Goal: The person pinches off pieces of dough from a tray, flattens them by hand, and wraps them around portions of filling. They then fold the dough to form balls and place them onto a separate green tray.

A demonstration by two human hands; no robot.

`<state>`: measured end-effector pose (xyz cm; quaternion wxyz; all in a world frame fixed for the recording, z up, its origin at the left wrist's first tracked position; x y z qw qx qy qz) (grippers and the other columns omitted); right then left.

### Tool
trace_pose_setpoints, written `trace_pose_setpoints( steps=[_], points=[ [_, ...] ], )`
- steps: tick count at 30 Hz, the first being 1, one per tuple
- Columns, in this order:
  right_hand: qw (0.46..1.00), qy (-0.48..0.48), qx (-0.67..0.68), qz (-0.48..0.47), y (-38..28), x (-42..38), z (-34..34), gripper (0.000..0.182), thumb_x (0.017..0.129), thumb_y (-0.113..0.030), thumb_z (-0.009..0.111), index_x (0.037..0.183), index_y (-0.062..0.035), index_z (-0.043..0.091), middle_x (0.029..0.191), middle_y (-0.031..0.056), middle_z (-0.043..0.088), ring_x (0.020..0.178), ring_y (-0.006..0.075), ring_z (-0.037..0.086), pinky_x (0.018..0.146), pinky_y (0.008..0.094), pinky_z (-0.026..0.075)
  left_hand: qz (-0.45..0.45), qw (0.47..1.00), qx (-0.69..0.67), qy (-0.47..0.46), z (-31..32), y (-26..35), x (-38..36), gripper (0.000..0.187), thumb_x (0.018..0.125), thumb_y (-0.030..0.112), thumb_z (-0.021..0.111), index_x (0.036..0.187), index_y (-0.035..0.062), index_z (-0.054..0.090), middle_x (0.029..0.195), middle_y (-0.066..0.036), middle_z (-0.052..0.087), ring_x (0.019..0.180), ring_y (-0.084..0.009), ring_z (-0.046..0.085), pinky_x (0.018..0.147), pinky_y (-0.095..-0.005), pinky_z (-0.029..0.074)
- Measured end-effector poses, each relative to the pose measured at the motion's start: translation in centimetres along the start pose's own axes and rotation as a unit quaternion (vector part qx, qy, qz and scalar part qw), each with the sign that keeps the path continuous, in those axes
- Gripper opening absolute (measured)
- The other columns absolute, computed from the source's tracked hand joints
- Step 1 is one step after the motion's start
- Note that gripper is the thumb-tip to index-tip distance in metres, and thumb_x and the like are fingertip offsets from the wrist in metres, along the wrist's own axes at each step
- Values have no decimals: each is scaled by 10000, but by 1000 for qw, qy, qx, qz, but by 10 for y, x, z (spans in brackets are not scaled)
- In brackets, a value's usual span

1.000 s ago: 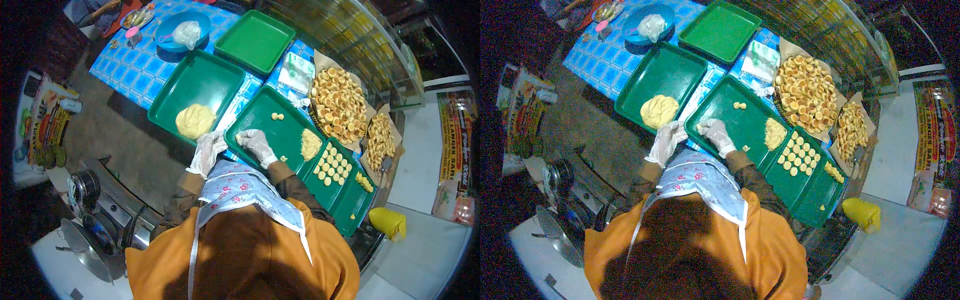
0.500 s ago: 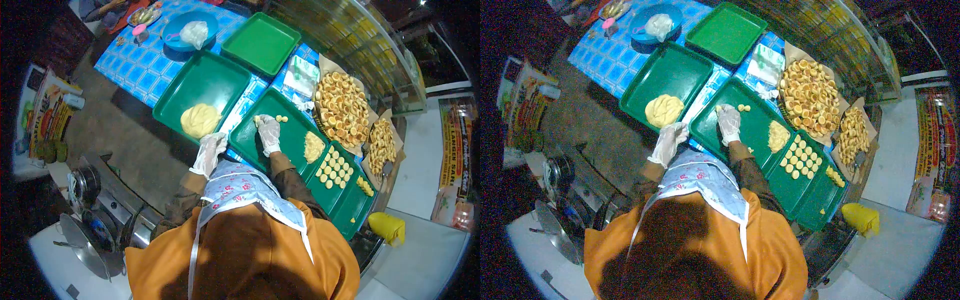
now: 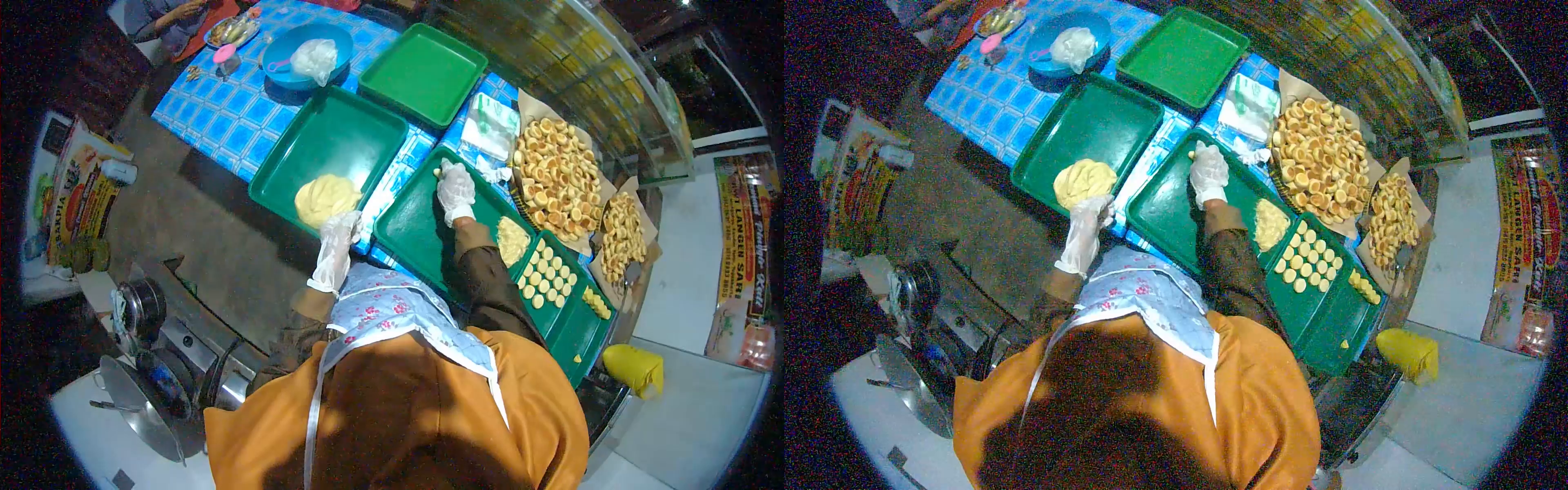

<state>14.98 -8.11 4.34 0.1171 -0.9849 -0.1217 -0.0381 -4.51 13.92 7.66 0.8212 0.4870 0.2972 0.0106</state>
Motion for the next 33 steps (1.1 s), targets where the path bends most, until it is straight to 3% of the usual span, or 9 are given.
trace_pose_setpoints(
  steps=[7,10,11,14,17,20,28,30,33],
  points=[
    [995,-53,-38,-76,-9,-33,3,170,988,-204,579,1080,-78,645,933,170,682,858,383,692,733,522,537,36,998,55,1,10,8,-4,252,961,241,630,769,77,644,716,21,566,652,-87,495,607,-263,373],
    [966,11,259,7,4,-36,-2,252,978,-289,602,945,-65,711,877,191,697,859,372,692,756,496,539,49,996,68,-5,16,6,-7,252,960,259,634,816,58,682,755,9,605,683,-93,528,634,-267,402],
    [970,15,232,70,11,-28,-3,279,943,-301,645,881,-49,750,847,205,712,879,384,697,779,486,537,49,996,71,-10,18,4,-5,247,958,262,637,843,52,697,771,6,618,694,-94,540,642,-269,413],
    [979,35,191,58,13,-8,-5,248,920,-180,654,1093,-26,742,948,241,713,906,418,690,808,472,536,5,996,82,-36,15,-9,7,245,957,260,644,913,32,722,811,-2,648,716,-90,563,661,-269,436],
    [990,-8,139,10,15,4,8,247,917,-157,646,1115,-46,742,1006,237,711,944,404,689,826,467,532,-5,998,58,-33,16,-10,3,242,956,241,650,948,11,724,824,-9,660,717,-83,570,654,-253,435],
    [982,75,174,20,6,-6,5,238,901,-142,662,1119,-92,746,996,209,707,956,387,679,825,466,527,6,1000,26,-16,18,6,-13,229,955,221,655,936,1,715,815,-9,655,698,-78,559,637,-234,418],
    [989,41,109,-89,-6,-12,36,205,831,-37,583,968,-110,716,894,189,647,872,419,636,753,519,502,22,997,69,-23,11,12,-14,288,970,299,638,943,24,720,846,-1,630,758,-83,555,679,-261,430],
    [989,-56,81,-114,-11,-41,25,164,871,-87,595,945,-89,741,937,212,680,908,408,651,774,490,524,43,995,91,-30,12,10,-10,282,967,293,642,932,24,717,834,-2,622,752,-82,546,675,-261,423],
    [941,-93,325,-9,-6,-92,-4,188,853,-176,733,996,-64,782,957,159,735,912,302,708,808,400,553,26,988,148,-31,21,4,-4,291,945,241,643,1044,-21,723,894,-63,692,805,-158,625,758,-289,484]
  ],
)
Point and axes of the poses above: each hand's wrist, its own x-axis towards the middle knuckle, its own z-axis out of the palm, y = z × x, the point moved 2 cm from there along x, towards the middle knuckle
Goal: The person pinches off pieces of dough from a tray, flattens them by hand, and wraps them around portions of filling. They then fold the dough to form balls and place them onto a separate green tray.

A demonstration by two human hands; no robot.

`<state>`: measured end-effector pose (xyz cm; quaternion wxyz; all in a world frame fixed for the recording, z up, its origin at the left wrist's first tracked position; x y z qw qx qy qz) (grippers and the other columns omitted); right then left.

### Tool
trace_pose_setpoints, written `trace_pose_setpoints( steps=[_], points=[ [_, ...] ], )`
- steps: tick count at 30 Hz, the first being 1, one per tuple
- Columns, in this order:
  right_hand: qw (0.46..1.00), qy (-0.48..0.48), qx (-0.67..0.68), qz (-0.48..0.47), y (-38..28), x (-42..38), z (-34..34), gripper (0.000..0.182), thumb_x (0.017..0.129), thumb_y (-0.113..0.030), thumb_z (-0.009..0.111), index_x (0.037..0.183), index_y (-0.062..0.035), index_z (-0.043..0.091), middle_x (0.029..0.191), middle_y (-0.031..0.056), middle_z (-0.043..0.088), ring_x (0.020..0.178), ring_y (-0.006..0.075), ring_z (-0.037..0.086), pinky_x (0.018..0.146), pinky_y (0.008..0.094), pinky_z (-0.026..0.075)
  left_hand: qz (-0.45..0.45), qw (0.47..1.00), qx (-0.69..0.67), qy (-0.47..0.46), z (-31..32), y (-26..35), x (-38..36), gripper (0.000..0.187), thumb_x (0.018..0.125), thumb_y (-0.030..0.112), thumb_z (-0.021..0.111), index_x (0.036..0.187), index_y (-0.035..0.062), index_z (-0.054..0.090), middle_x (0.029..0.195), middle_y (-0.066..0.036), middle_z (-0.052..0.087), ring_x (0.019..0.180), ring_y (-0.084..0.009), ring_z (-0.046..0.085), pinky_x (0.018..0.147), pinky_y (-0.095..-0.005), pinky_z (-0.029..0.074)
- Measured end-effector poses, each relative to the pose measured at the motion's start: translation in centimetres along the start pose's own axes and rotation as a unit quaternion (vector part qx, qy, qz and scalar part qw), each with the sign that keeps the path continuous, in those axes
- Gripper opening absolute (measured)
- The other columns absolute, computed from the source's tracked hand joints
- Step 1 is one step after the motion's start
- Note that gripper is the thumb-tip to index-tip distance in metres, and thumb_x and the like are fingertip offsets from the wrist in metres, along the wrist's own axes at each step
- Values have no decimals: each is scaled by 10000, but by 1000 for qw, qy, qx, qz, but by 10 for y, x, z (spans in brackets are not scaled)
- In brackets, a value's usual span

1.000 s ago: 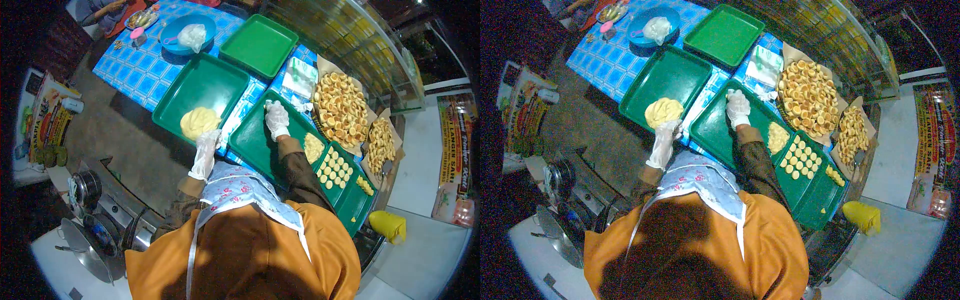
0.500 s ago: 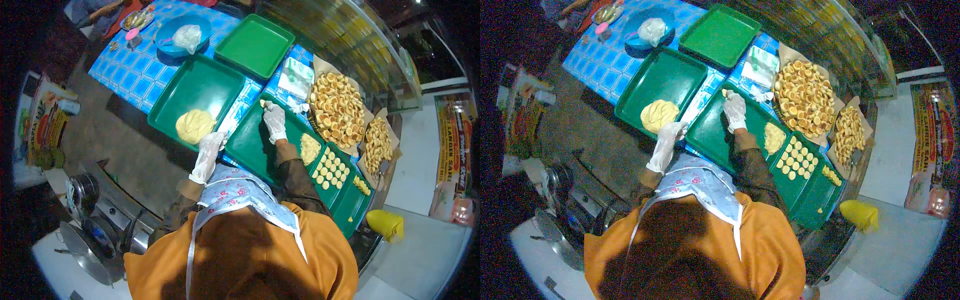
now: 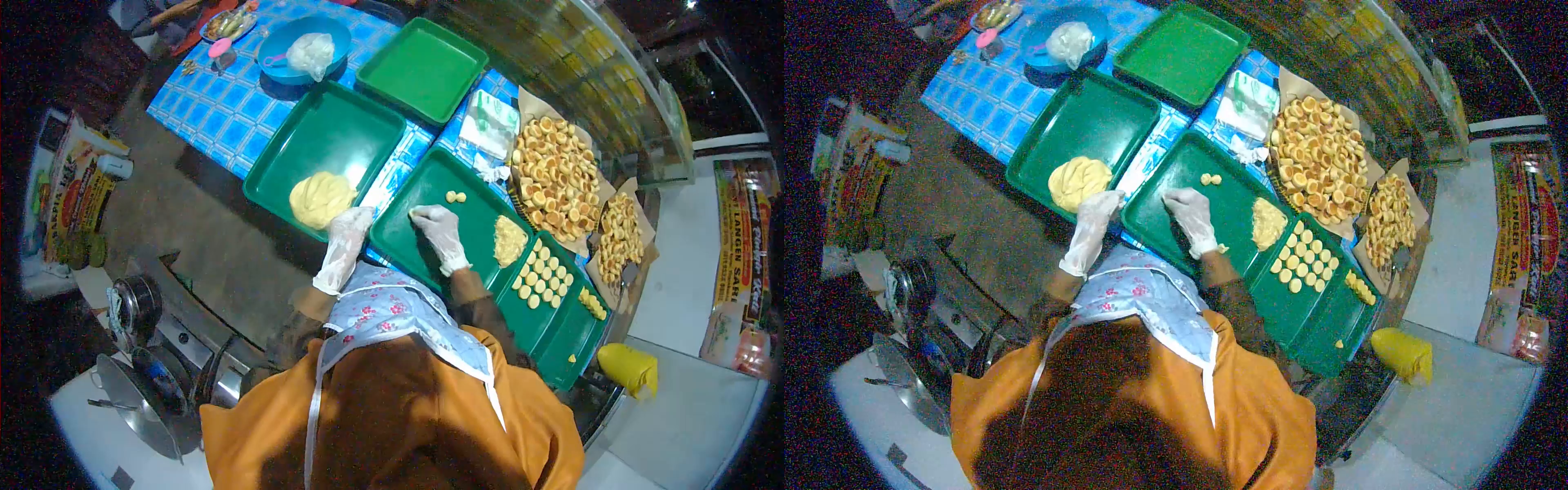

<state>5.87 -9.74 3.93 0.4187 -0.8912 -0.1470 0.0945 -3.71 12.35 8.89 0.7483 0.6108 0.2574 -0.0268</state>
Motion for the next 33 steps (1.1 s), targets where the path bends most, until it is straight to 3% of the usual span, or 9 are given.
trace_pose_setpoints(
  steps=[4,8,11,12,16,20,23,26,33],
  points=[
    [971,132,88,177,16,-43,-18,200,873,-123,658,1038,-89,766,929,162,703,924,363,665,823,436,529,115,964,211,-117,31,8,0,352,956,257,615,1179,2,709,1193,-191,705,1123,-288,667,993,-364,494],
    [966,165,-200,13,36,-63,-21,378,898,-58,587,1248,-126,714,897,120,643,890,339,632,764,455,515,330,807,414,-264,78,-33,16,432,946,175,571,1334,-15,586,1280,-225,622,1211,-408,578,1079,-450,450],
    [954,152,-257,19,12,-72,-24,349,854,-64,650,1192,-119,719,909,113,605,895,332,607,740,462,507,473,689,508,-208,107,-42,10,533,932,163,574,1426,-22,497,1365,-244,543,1238,-497,521,1086,-496,437],
    [936,111,-331,36,12,-74,-20,415,830,-48,637,1231,-140,698,971,125,581,933,345,594,735,470,504,442,668,542,-255,114,-45,12,637,922,170,609,1495,-24,411,1477,-257,439,1296,-594,418,1095,-592,401],
    [914,13,-403,53,15,-78,-29,433,894,-117,616,1320,-168,668,1003,156,594,963,352,592,764,459,512,380,684,564,-263,121,-55,11,725,920,238,660,1534,-7,363,1555,-251,368,1399,-629,278,1099,-718,321],
    [965,185,-180,-37,51,-56,-48,222,847,-104,680,1046,-118,776,906,158,659,978,333,612,795,462,488,403,632,603,-273,125,-53,11,747,934,324,663,1545,20,359,1567,-224,368,1420,-617,260,1106,-736,294],
    [898,301,-320,-37,31,-26,-64,649,758,-43,669,1398,-126,601,1207,227,585,1071,398,562,898,501,456,387,608,624,-304,131,-55,14,754,941,367,656,1561,62,355,1598,-188,359,1424,-604,264,1105,-740,275],
    [907,228,-354,-13,29,9,-65,883,726,-33,664,1563,-137,403,1413,257,459,1165,435,512,962,522,428,397,616,612,-298,135,-55,19,713,955,327,643,1562,77,366,1602,-156,362,1422,-600,274,1132,-740,243],
    [833,231,-494,-99,28,20,-30,739,928,-232,612,1610,-247,328,1543,230,393,1330,362,434,1025,504,338,425,742,463,-232,103,-48,8,564,850,53,590,1409,37,516,1408,-193,555,1343,-465,461,1140,-523,393]
  ],
)
Point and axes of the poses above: each hand's wrist, its own x-axis towards the middle knuckle, its own z-axis out of the palm, y = z × x, the point moved 2 cm from there along x, towards the middle knuckle
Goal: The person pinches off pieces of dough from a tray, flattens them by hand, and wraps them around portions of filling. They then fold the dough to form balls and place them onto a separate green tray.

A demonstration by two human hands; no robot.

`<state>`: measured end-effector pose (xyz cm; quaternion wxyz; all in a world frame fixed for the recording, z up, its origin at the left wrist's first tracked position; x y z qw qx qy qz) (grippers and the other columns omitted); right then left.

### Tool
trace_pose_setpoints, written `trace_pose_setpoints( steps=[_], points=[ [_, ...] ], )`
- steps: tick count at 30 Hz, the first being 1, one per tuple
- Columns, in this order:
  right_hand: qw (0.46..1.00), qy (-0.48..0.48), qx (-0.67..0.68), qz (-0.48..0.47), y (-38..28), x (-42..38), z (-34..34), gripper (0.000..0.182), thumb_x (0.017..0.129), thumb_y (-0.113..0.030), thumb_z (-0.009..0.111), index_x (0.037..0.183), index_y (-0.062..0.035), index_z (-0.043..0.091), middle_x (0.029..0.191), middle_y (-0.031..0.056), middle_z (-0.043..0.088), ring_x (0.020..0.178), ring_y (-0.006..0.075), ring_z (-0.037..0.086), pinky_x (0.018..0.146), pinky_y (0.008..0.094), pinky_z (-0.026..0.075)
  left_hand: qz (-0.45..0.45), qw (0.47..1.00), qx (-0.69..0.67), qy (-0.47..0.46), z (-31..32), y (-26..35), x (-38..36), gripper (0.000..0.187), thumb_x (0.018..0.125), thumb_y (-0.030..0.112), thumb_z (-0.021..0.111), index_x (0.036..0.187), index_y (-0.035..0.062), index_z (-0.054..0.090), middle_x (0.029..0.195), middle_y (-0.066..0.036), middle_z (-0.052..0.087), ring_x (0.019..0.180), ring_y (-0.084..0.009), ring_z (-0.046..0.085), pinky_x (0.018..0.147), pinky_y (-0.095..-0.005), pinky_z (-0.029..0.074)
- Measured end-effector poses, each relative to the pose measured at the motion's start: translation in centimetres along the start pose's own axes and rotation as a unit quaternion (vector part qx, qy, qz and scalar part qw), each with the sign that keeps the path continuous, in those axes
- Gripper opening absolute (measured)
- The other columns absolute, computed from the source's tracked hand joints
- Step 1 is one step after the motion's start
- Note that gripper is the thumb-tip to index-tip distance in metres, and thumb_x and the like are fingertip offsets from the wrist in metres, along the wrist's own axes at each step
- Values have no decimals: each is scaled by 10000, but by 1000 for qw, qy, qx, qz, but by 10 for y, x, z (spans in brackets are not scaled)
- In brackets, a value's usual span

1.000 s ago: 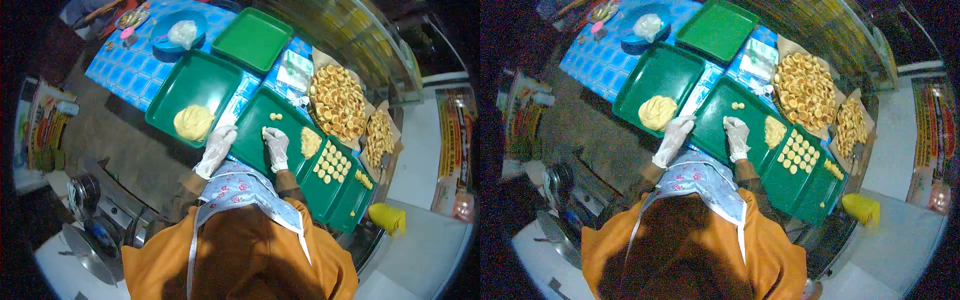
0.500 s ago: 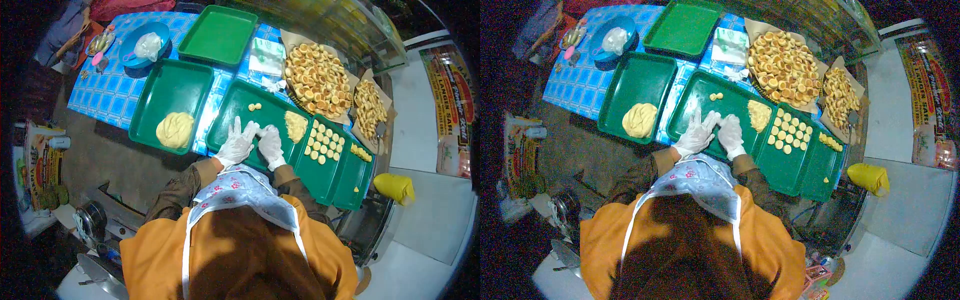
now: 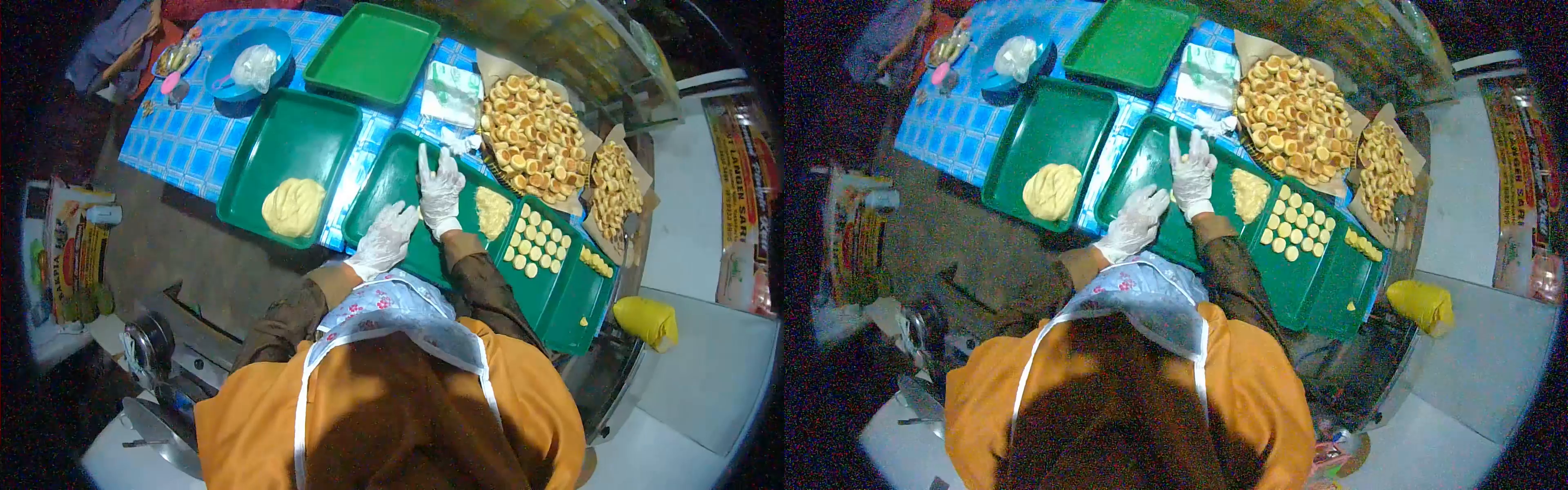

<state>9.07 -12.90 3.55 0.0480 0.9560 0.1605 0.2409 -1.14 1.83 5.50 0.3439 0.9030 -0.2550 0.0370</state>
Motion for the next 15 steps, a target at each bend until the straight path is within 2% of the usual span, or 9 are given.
trace_pose_setpoints(
  steps=[2,3,5,9,12,13,15],
  points=[
    [996,14,-83,-5,0,1,10,748,929,-320,621,1612,-251,325,1547,224,402,1344,356,430,1038,503,314,-33,999,4,0,12,-11,-17,521,813,13,580,1334,25,565,1335,-203,593,1299,-433,509,1118,-481,423],
    [997,2,-77,-1,0,0,10,752,926,-332,622,1612,-253,326,1553,224,396,1347,354,429,1043,504,305,-20,1000,17,13,12,-11,-19,460,817,23,587,1277,11,588,1279,-221,603,1273,-437,522,1105,-496,427],
    [997,-15,-70,4,6,6,11,759,921,-357,626,1612,-257,328,1565,224,386,1354,350,428,1053,508,288,-17,999,32,-2,16,-12,-15,450,822,24,586,1271,0,593,1278,-219,607,1281,-425,523,1112,-491,422],
    [1000,12,-5,-1,6,8,6,752,911,-315,628,1605,-259,342,1568,217,386,1349,342,437,1058,509,282,-26,999,18,-12,11,-10,-15,436,833,31,581,1266,-14,603,1288,-210,613,1295,-404,524,1129,-476,408],
    [990,-2,-138,-27,-15,5,6,738,916,-217,606,1603,-273,342,1554,214,404,1335,337,448,1050,506,301,-36,998,31,-31,10,-7,-14,436,838,44,583,1270,-9,610,1296,-204,614,1304,-397,524,1133,-472,405],
    [997,16,-74,-36,-20,4,5,778,889,-116,589,1611,-239,327,1549,242,369,1372,378,399,1062,521,294,-25,999,44,-20,13,-6,-15,442,828,62,594,1262,-15,614,1287,-196,616,1290,-386,526,1126,-463,407],
    [997,8,-61,-47,-17,9,4,779,893,-102,575,1614,-240,315,1553,239,372,1352,377,420,1061,521,294,2,997,76,4,14,-9,-15,456,807,99,617,1245,-28,623,1269,-179,619,1262,-366,532,1112,-446,410]
  ],
)
Point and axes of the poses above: each hand's wrist, its own x-axis towards the middle knuckle, its own z-axis out of the palm, y = z × x, the point moved 2 cm from there along x, towards the middle knuckle
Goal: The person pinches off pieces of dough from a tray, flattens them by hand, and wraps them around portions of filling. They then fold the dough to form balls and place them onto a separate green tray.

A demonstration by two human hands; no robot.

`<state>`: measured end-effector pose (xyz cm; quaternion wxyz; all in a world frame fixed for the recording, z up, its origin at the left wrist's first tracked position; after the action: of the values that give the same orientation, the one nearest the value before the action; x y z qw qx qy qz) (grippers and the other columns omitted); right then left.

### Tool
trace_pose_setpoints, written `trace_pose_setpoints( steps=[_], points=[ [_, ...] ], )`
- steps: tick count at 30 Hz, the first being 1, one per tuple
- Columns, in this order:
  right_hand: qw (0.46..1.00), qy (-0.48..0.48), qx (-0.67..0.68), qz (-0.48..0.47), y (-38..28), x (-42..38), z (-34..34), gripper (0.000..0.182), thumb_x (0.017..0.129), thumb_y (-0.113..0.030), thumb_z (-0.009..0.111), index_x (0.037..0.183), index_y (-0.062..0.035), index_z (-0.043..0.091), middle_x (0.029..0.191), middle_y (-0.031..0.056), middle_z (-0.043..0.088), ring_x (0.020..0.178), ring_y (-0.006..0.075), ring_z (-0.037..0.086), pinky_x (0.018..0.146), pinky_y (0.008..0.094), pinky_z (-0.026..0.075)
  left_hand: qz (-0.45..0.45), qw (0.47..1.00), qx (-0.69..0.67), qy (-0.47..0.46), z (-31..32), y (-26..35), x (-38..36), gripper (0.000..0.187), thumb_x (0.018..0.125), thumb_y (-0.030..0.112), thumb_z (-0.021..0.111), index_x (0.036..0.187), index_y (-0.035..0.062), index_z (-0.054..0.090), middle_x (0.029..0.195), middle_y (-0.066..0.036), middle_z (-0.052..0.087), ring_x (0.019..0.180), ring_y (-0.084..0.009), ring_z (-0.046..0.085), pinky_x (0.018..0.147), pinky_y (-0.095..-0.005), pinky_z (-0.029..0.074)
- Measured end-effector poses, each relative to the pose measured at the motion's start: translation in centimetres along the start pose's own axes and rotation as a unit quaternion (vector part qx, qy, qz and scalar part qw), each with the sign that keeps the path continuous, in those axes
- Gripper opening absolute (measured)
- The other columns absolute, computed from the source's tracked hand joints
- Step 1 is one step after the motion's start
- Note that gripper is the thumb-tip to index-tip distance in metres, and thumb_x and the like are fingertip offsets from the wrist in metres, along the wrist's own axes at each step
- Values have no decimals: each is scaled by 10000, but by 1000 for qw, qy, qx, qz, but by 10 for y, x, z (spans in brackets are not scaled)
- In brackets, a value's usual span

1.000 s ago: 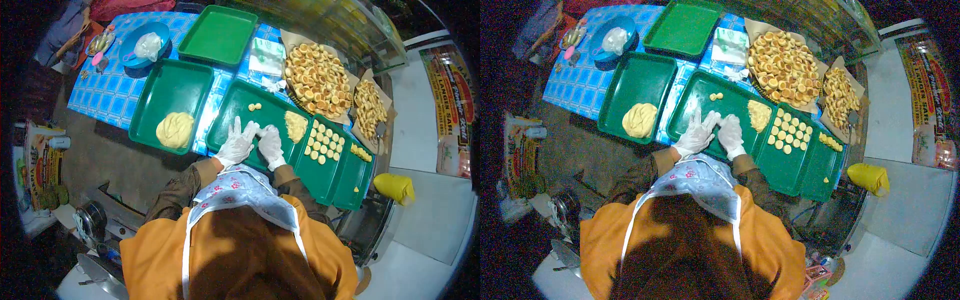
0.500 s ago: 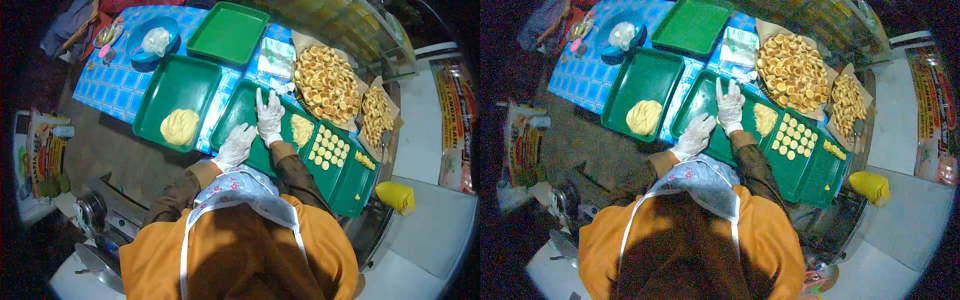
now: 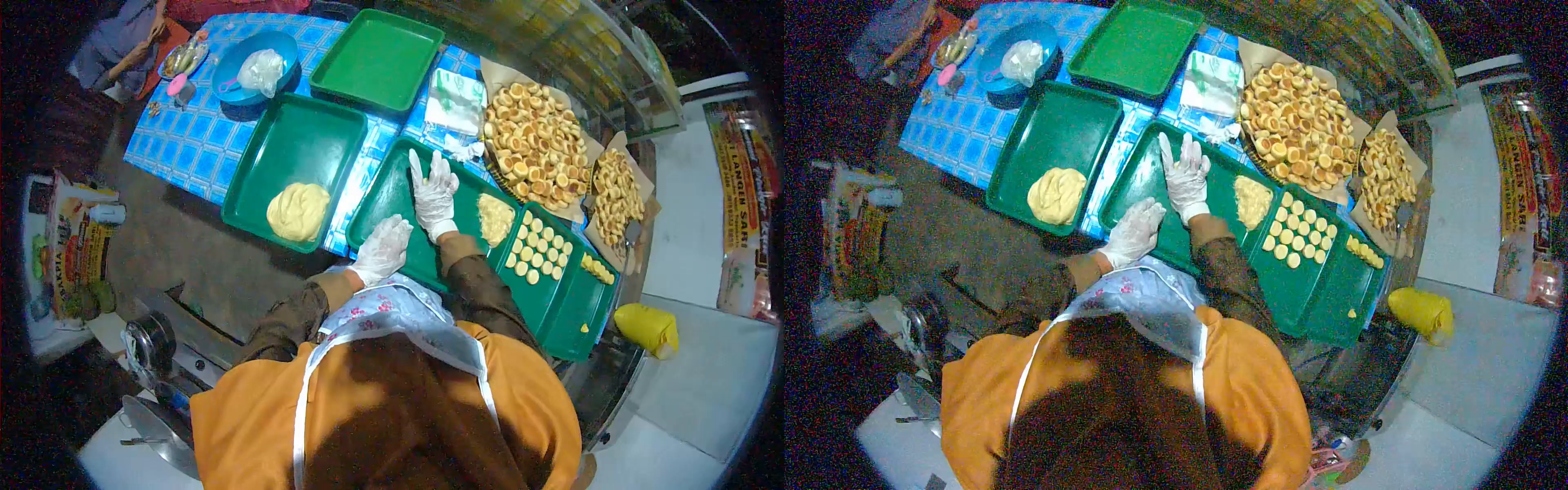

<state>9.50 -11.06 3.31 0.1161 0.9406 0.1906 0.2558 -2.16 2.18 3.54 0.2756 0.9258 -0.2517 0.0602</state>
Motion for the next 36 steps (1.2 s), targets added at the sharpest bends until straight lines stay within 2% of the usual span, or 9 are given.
trace_pose_setpoints(
  steps=[9,10,11,15,16,19,20,25,36],
  points=[
    [1000,10,17,-10,-13,-7,-3,689,961,-177,510,1607,-327,323,1564,220,400,1330,359,453,1061,542,302,-39,999,-30,5,-6,5,1,403,809,56,601,1205,-15,636,1220,-185,644,1284,-381,529,1095,-462,429],
    [996,21,83,4,-8,-2,-16,697,940,-141,501,1596,-319,346,1540,223,424,1325,366,454,1066,549,302,-47,997,-60,1,-5,0,4,409,808,42,597,1210,-23,626,1228,-196,634,1283,-389,526,1094,-469,428],
    [980,12,197,18,8,-4,-31,786,795,-74,654,1536,-259,466,1483,243,433,1293,411,459,1045,547,334,-59,994,-93,-5,-4,-5,3,414,807,28,593,1216,-32,615,1236,-208,624,1282,-398,524,1094,-476,428],
    [958,-15,216,185,39,-55,-48,667,717,3,624,1359,-176,645,1417,293,497,1279,490,441,1087,594,314,-24,994,-106,6,-8,0,17,494,806,-13,579,1296,-59,539,1277,-253,573,1288,-462,494,1097,-482,426],
    [962,-65,201,171,41,-70,-47,665,720,9,620,1353,-192,648,1440,296,482,1282,496,438,1084,600,311,-27,996,-75,-49,-15,6,27,605,865,83,617,1432,-48,449,1402,-244,519,1345,-516,429,1116,-557,391],
    [974,-146,138,104,37,-91,-54,755,745,-19,627,1456,-265,559,1526,327,395,1304,510,428,1046,616,326,41,991,119,-50,-10,25,42,707,917,237,651,1512,-34,381,1509,-211,465,1415,-550,334,1108,-665,336],
    [975,-166,117,91,34,-92,-52,786,750,-26,630,1485,-279,521,1537,325,380,1312,509,422,1048,615,324,14,989,110,-101,11,17,44,810,932,398,653,1563,0,337,1591,-178,397,1466,-552,255,1096,-735,281],
    [958,-239,109,118,32,-94,-52,752,817,-126,657,1525,-287,460,1575,321,321,1365,506,394,1058,605,345,4,985,126,-115,2,24,52,796,927,435,649,1567,59,360,1603,-167,383,1464,-556,252,1113,-730,262],
    [947,-293,107,78,32,-110,-67,609,870,-159,624,1456,-306,553,1574,319,320,1386,507,380,1045,625,359,37,979,124,-156,-6,28,32,682,939,411,639,1489,48,466,1514,-194,479,1427,-571,294,1117,-746,226]
  ],
)
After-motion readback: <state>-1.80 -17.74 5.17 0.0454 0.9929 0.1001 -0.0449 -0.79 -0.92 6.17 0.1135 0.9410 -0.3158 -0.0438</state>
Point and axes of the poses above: each hand's wrist, its own x-axis towards the middle knuckle, its own z-axis out of the palm, y = z × x, the point moved 2 cm from there along x, towards the middle knuckle
